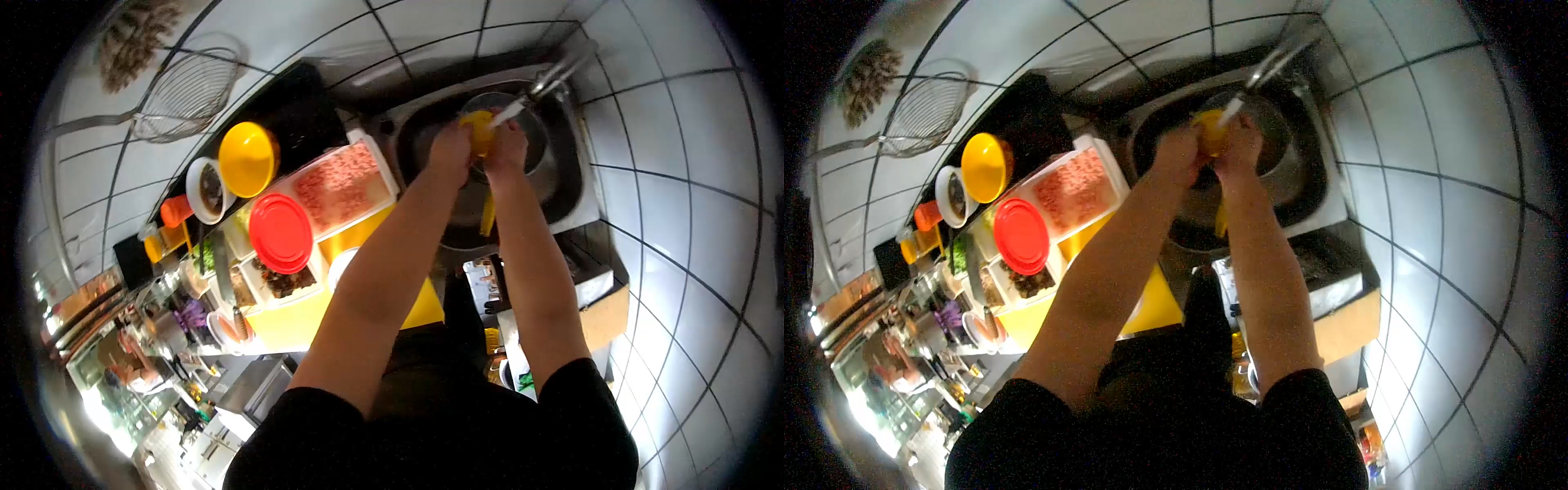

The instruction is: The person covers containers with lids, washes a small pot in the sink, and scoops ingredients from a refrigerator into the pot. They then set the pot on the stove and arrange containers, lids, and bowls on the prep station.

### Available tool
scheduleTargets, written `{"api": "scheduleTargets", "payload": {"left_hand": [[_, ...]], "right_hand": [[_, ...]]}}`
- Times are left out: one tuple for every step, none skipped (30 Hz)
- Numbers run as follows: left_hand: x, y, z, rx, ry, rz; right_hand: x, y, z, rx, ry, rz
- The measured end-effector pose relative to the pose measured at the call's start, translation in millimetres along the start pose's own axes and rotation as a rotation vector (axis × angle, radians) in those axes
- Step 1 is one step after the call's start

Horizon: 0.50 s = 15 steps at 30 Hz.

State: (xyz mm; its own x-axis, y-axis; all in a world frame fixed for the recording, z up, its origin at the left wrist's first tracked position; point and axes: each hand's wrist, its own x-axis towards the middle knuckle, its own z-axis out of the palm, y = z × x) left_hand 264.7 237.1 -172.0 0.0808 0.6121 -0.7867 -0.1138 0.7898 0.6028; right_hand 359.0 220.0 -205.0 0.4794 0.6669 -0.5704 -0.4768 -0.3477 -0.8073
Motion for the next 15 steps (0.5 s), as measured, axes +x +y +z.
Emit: {"api": "scheduleTargets", "payload": {"left_hand": [[-3,-3,0,-0.073,-0.026,-0.023],[-7,-5,1,-0.144,-0.047,-0.043],[-10,-5,4,-0.113,-0.065,-0.022],[-16,-3,5,-0.083,-0.075,0.002],[-22,1,4,-0.052,-0.079,0.027],[-34,6,6,0.051,-0.056,0.08],[-47,13,13,0.156,-0.03,0.133],[-57,19,16,0.262,-0.004,0.188],[-62,23,14,0.302,-0.015,0.184],[-66,26,12,0.343,-0.03,0.18],[-70,28,12,0.386,-0.049,0.175],[-76,33,11,0.466,-0.032,0.181],[-84,36,7,0.548,-0.021,0.182],[-92,36,4,0.63,-0.016,0.183],[-96,35,1,0.653,-0.04,0.191]], "right_hand": [[0,-8,2,0.135,0.168,0.151],[22,12,-7,-0.042,0.176,0.101],[34,21,-13,-0.233,0.124,-0.002],[42,28,-16,-0.424,0.062,-0.101],[37,23,-12,-0.447,0.018,-0.068],[32,17,-9,-0.47,-0.027,-0.036],[9,-14,0,-0.325,-0.049,0.125],[-5,-31,8,-0.178,-0.071,0.285],[-4,-30,9,-0.19,-0.107,0.302],[1,-29,4,-0.202,-0.139,0.319],[7,-28,-1,-0.213,-0.167,0.333],[15,-19,-7,-0.652,-0.231,0.057],[20,-9,-17,-1.085,-0.282,-0.227],[22,-4,-27,-1.513,-0.323,-0.521],[11,-17,-27,-1.157,-0.291,-0.308]]}}
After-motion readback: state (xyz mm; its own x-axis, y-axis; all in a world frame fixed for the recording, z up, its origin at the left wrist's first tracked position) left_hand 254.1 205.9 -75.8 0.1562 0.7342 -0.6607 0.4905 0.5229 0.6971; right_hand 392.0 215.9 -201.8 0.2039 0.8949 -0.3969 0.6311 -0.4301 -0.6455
